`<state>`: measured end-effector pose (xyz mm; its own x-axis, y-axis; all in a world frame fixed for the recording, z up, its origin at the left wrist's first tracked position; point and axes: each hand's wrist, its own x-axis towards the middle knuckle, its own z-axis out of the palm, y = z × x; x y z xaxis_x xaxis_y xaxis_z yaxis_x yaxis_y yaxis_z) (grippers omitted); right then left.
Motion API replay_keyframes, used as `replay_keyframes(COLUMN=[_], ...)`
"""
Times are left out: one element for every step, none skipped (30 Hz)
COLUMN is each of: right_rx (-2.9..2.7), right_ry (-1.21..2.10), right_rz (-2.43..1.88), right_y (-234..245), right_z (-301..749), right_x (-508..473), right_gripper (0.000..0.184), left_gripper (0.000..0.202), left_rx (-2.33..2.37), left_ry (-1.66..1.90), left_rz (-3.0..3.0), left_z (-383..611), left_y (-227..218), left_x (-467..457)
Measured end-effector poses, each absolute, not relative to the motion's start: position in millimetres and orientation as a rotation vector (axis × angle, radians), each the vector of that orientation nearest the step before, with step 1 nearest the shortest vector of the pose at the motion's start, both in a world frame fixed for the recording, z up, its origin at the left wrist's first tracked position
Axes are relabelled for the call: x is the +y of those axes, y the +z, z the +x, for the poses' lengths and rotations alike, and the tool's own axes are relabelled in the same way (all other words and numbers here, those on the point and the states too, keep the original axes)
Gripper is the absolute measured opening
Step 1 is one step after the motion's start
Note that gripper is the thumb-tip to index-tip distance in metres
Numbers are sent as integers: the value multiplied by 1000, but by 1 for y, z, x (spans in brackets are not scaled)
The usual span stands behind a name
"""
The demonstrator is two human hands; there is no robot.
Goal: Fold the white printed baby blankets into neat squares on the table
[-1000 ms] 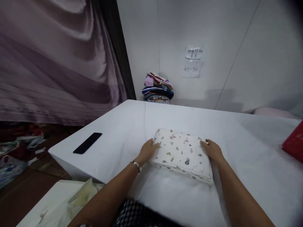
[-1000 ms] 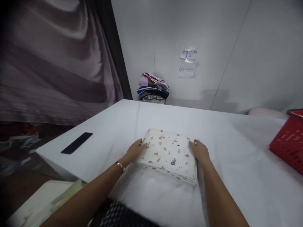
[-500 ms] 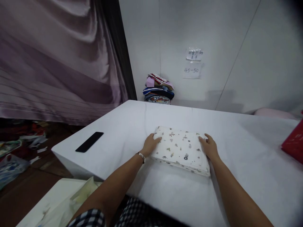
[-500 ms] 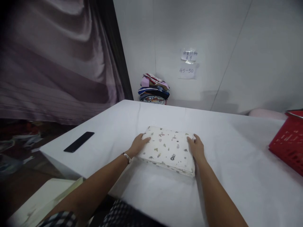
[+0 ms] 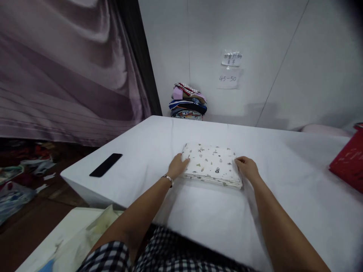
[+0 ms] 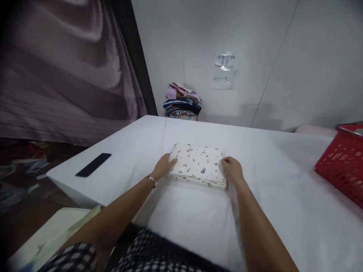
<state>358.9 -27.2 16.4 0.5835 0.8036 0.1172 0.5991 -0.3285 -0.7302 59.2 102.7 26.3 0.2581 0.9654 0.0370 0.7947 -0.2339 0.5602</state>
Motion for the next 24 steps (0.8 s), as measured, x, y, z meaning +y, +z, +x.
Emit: replay_keyframes(right_rx=[-1144,-1183,-1231,-1285,-1346,-1409,-1473,-1538,-1599,-1657,-1708,-1750,-1782,-1811,-1837,-1860,-1882,-1904,-1920,-1930,-1935,-1937,-1934,-1926], right_ry=[370,403,435,472,520,584,667,760,849,923,973,991,979,950,910,858,796,733,676,632,608,606,620,638], right_rz=[-2029,-1998,-1963,-1927,-1891,-1855,-1820,-1786,-1761,-1743,-1737,-1743,-1757,-1772,-1786,-1799,-1811,-1823,-1836,-1849,-1861,-1868,-1874,-1876], right_y=[22,27,33,39,44,49,53,57,59,61,61,60,59,57,55,53,52,50,49,48,48,47,47,46], right_z=[358,356,353,349,345,339,333,326,320,314,308,303,299,296,294,292,290,289,289,288,288,288,288,288], right_x=[-29,-30,-32,-34,-36,-38,-41,-43,-45,-47,-48,-49,-49,-49,-48,-47,-46,-45,-44,-44,-43,-43,-43,-43], right_gripper=[28,26,24,22,21,20,20,20,20,20,20,19,18,17,17,16,16,15,15,15,15,15,15,15], left_gripper=[55,50,45,41,38,34,31,27,25,23,23,22,21,20,19,19,19,19,19,19,18,19,19,20], left_rx=[1562,1514,1449,1368,1281,1192,1107,1029,965,917,885,870,866,866,865,863,860,855,850,845,840,837,835,836], left_ry=[604,685,761,819,853,860,846,819,788,761,744,737,739,743,747,752,756,757,758,757,755,752,751,754], left_rz=[2196,2292,2382,2458,2516,2557,2586,2604,2614,2615,2610,2601,2589,2579,2572,2570,2572,2578,2585,2591,2595,2595,2592,2586], left_z=[57,55,54,53,52,51,51,52,52,52,53,53,52,52,52,51,51,51,51,52,52,52,53,53], left_y=[27,27,28,28,28,28,27,27,26,25,24,24,23,22,22,22,21,21,20,20,20,19,19,19], left_x=[96,90,83,76,69,62,56,51,47,44,42,40,39,39,39,39,40,40,40,41,41,41,41,41])
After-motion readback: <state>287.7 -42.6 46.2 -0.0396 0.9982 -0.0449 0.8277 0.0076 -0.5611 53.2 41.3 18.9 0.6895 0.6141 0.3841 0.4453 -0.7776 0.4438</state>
